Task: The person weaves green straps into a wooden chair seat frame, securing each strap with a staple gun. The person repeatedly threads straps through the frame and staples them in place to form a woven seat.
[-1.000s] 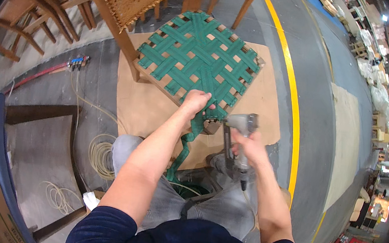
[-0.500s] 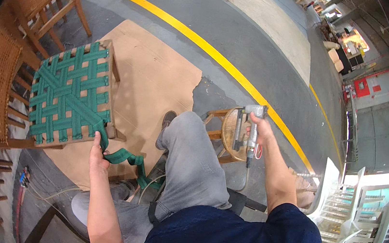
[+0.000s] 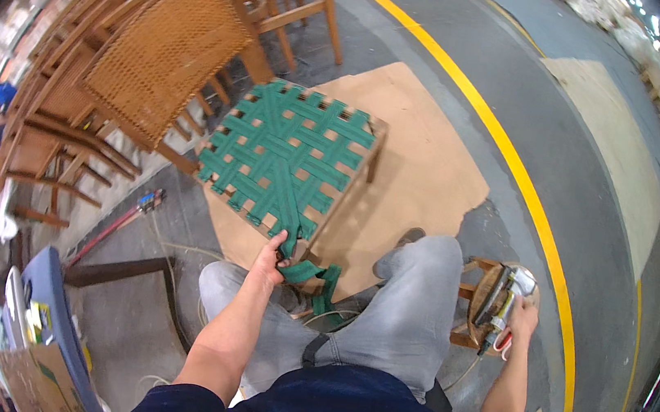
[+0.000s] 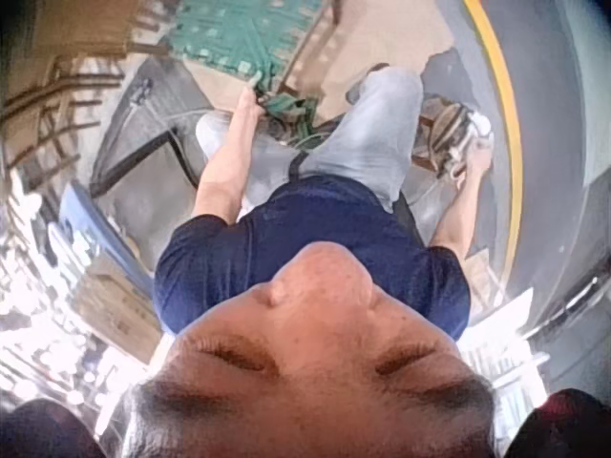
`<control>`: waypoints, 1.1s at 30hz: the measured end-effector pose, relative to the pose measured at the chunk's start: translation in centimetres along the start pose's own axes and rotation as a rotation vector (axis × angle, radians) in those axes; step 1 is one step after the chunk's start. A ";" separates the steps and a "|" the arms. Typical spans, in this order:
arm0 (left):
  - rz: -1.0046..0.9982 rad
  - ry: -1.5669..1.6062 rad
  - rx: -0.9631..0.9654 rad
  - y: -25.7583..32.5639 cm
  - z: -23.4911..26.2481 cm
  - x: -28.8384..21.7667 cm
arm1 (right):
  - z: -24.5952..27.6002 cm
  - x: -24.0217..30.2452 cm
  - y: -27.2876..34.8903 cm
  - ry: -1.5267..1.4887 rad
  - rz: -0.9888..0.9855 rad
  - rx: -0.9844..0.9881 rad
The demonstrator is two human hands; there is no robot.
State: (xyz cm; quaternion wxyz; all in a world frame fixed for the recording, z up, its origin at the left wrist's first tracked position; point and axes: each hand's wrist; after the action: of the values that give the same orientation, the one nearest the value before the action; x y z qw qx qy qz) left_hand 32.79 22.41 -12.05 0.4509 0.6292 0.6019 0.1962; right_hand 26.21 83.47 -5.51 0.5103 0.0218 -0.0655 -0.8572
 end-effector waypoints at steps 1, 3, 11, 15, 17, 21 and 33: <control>-0.010 -0.033 -0.055 1.3 1.5 -0.6 | -0.7 -0.9 0.7 0.007 0.002 -0.010; -0.020 -0.097 -0.186 4.2 4.0 -1.9 | -1.0 -1.8 2.3 0.047 -0.021 0.069; -0.015 -0.850 -0.109 9.6 2.9 -0.9 | -2.5 -5.3 5.2 0.012 -0.077 0.135; 0.148 -0.657 0.077 10.7 2.7 -3.0 | -0.5 -8.7 4.9 -0.434 -0.376 0.315; 0.083 -0.417 0.142 9.9 2.2 -4.3 | 1.0 -9.9 5.8 -0.568 -0.227 0.085; -0.126 -0.221 0.146 9.8 1.8 -6.9 | 4.8 0.1 8.2 -0.767 0.279 0.112; -0.189 -0.280 0.301 10.7 1.1 -6.1 | -1.0 37.8 16.8 0.331 1.774 0.006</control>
State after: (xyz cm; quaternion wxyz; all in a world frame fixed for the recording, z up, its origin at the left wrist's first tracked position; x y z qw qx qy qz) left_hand 38.62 17.74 -2.20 0.4474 0.6513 0.6123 -0.0285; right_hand 22.90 42.25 -3.10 0.9870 0.0876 0.0140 -0.1341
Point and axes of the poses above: each hand's wrist, its own y-axis away from the middle knuckle, its own z-axis out of the back of the hand, x = y × z, and after that the axes turned 14 degrees about y, right-handed
